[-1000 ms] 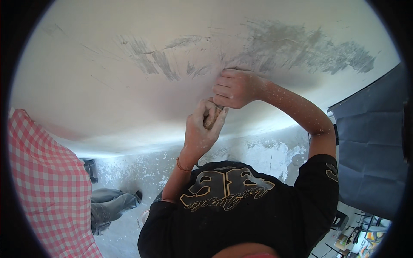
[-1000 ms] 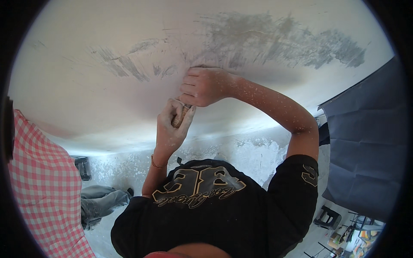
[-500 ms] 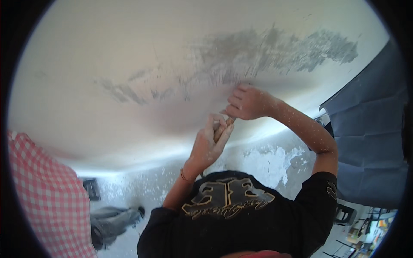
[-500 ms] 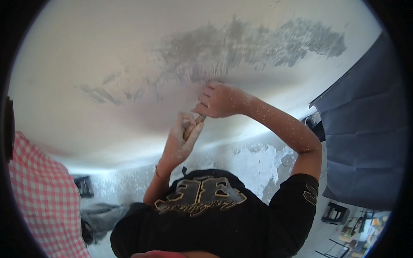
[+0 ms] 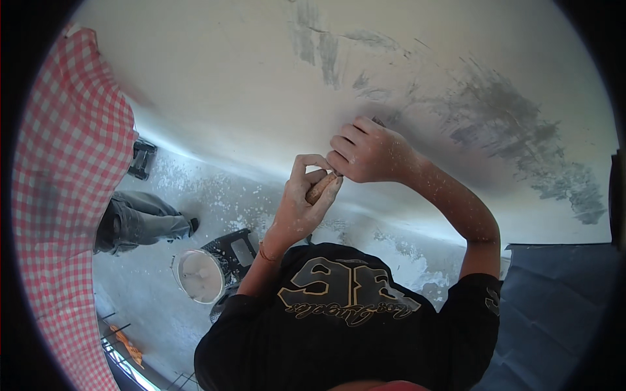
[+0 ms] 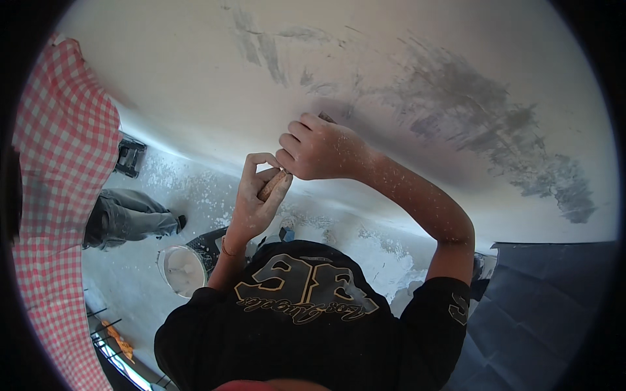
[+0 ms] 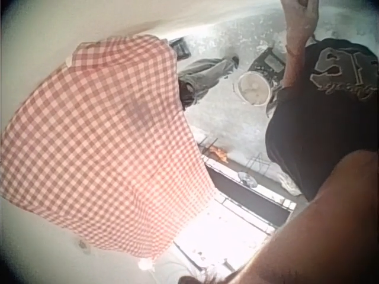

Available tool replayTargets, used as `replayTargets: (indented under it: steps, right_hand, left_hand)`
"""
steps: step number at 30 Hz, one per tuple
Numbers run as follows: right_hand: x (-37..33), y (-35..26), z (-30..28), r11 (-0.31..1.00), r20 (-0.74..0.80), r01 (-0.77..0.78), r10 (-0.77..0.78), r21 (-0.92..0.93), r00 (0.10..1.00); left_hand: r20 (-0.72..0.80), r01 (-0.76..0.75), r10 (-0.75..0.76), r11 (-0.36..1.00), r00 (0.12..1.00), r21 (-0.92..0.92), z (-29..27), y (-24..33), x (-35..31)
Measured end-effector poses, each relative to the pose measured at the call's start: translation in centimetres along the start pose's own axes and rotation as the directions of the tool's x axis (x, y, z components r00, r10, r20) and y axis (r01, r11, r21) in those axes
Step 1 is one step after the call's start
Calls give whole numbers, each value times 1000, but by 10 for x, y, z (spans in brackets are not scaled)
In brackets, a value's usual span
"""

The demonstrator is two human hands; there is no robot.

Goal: Scrape and sand a wall.

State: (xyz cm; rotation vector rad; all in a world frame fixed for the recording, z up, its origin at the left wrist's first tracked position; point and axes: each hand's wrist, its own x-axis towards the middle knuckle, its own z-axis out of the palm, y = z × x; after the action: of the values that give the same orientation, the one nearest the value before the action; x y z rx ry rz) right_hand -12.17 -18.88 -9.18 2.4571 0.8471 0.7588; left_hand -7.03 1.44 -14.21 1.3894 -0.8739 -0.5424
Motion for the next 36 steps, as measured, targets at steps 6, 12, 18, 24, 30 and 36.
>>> replayTargets:
  steps: [6, 12, 18, 24, 30, 36]
  right_hand:
    - [23, -9, -22, 967, -211, -252, 255, 40, 944]
    - [-17, -51, -28, 501, -189, -593, 840, 631, 509]
    - [0, -63, -2, -455, 508, -329, 857, 827, 90]
    - [29, -56, 17, -479, 479, -25, 872, 877, 104]
    - [58, -58, 24, -495, 519, 236, 853, 836, -50]
    - [59, -57, 34, -472, 520, 257, 838, 843, -167]
  left_hand:
    - [-109, -18, 4, 992, 994, -123, -10, 5, 0]
    - [-53, -62, 55, 989, 997, -136, -16, -1, 10]
    - [43, -12, 19, 987, 999, -161, -25, -9, 18]
    - [242, 107, -103, 994, 965, -5, -42, -16, 31]
    - [452, 241, -209, 970, 867, -15, -35, -14, 48]
    - [476, 234, -176, 970, 862, -66, -30, -8, 62]
